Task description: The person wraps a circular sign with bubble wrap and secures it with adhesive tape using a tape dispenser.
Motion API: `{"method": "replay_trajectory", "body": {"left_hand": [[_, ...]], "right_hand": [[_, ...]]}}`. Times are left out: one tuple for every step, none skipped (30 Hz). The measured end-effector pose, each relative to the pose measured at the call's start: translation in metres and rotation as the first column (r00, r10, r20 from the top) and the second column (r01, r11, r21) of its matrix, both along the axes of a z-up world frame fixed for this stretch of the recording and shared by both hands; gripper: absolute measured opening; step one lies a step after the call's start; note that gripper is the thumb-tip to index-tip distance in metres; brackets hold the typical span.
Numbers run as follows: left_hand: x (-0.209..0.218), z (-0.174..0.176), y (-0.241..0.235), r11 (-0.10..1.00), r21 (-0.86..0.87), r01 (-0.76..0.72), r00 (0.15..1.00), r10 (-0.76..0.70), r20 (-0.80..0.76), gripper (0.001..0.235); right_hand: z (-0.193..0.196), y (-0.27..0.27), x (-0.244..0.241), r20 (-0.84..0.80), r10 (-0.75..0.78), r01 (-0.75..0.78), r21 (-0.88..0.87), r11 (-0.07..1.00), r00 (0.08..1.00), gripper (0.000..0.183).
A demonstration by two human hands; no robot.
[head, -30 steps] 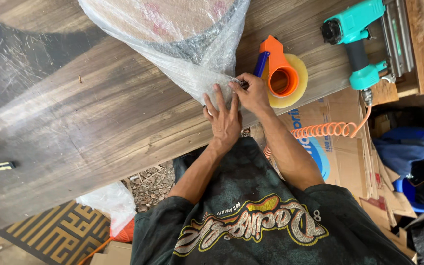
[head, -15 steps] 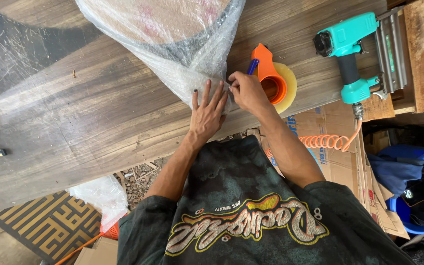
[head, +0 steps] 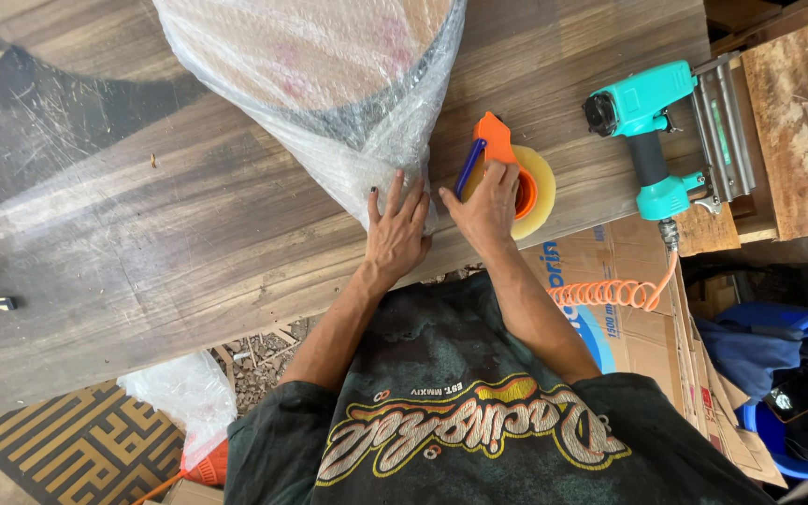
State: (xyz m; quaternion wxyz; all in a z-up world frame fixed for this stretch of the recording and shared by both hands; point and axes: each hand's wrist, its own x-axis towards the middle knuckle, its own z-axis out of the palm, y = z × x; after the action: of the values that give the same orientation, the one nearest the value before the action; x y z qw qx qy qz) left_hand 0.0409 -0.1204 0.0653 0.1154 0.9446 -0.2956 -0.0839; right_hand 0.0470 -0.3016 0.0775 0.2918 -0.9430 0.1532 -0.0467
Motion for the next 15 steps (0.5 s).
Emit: {"method": "replay_trajectory", "body": {"left_hand": [[-0.002,0.004,-0.001,1.000,-0.003,-0.020,1.000,0.020,0.006,0.074],[-0.004,0.007,-0.003,0.999,-0.007,-0.041,0.999,0.041,0.011,0.071],[-0.008,-0.002,-0.001,0.999,-0.009,-0.036,0.999,0.036,0.011,0.071],[-0.011,-0.011,0.000,0.997,-0.032,-0.064,0.997,0.065,0.041,0.072],[-0.013,-0.020,0.000,0.994,-0.059,-0.090,0.993,0.094,0.071,0.074],[-0.014,-0.025,-0.002,0.994,-0.064,-0.083,0.994,0.088,0.070,0.074],[-0.015,-0.029,-0.001,0.993,-0.069,-0.096,0.993,0.101,0.067,0.077],[-0.016,-0.034,0.000,0.991,-0.075,-0.109,0.991,0.114,0.065,0.081],[-0.015,-0.030,0.003,0.992,-0.074,-0.105,0.992,0.110,0.066,0.081],[-0.014,-0.027,0.005,0.975,-0.203,-0.091,0.987,0.115,0.109,0.087],[-0.012,-0.024,0.008,0.941,-0.330,-0.076,0.980,0.132,0.152,0.092],[-0.009,-0.023,0.009,0.940,-0.331,-0.078,0.979,0.135,0.154,0.092],[-0.011,-0.023,0.011,0.900,-0.429,-0.081,0.976,0.159,0.149,0.087],[-0.013,-0.022,0.013,0.849,-0.522,-0.083,0.973,0.182,0.142,0.082],[-0.013,-0.022,0.015,0.848,-0.523,-0.085,0.972,0.185,0.142,0.082]], "right_hand": [[-0.008,-0.002,-0.003,-0.099,-0.035,0.033,-0.023,0.999,0.994,0.075],[-0.016,-0.003,-0.005,-0.195,-0.072,0.064,-0.049,0.997,0.978,0.078],[-0.016,-0.004,-0.006,-0.195,-0.078,0.069,-0.051,0.996,0.978,0.078],[-0.017,-0.006,-0.006,-0.310,-0.061,0.044,-0.062,0.997,0.949,0.086],[-0.017,-0.010,-0.005,-0.420,-0.047,0.019,-0.071,0.997,0.906,0.094],[-0.012,-0.011,-0.004,-0.420,-0.055,0.025,-0.076,0.997,0.906,0.094],[-0.009,-0.010,-0.002,-0.430,-0.024,-0.012,-0.080,0.997,0.903,0.094],[-0.005,-0.008,-0.001,-0.440,0.007,-0.048,-0.083,0.995,0.898,0.095],[-0.002,-0.012,-0.005,-0.439,0.004,-0.044,-0.083,0.996,0.898,0.095],[0.001,-0.015,-0.009,-0.399,0.029,-0.050,-0.044,0.998,0.916,0.090],[0.004,-0.018,-0.010,-0.356,0.058,-0.065,-0.007,0.998,0.933,0.086],[0.016,-0.025,-0.009,-0.353,0.060,-0.068,-0.008,0.998,0.934,0.086],[0.027,-0.033,-0.012,-0.365,0.053,-0.056,0.004,0.998,0.930,0.087],[0.039,-0.041,-0.014,-0.376,0.047,-0.043,0.017,0.999,0.926,0.088],[0.058,-0.050,-0.016,-0.376,0.049,-0.046,0.015,0.999,0.925,0.088]]}}
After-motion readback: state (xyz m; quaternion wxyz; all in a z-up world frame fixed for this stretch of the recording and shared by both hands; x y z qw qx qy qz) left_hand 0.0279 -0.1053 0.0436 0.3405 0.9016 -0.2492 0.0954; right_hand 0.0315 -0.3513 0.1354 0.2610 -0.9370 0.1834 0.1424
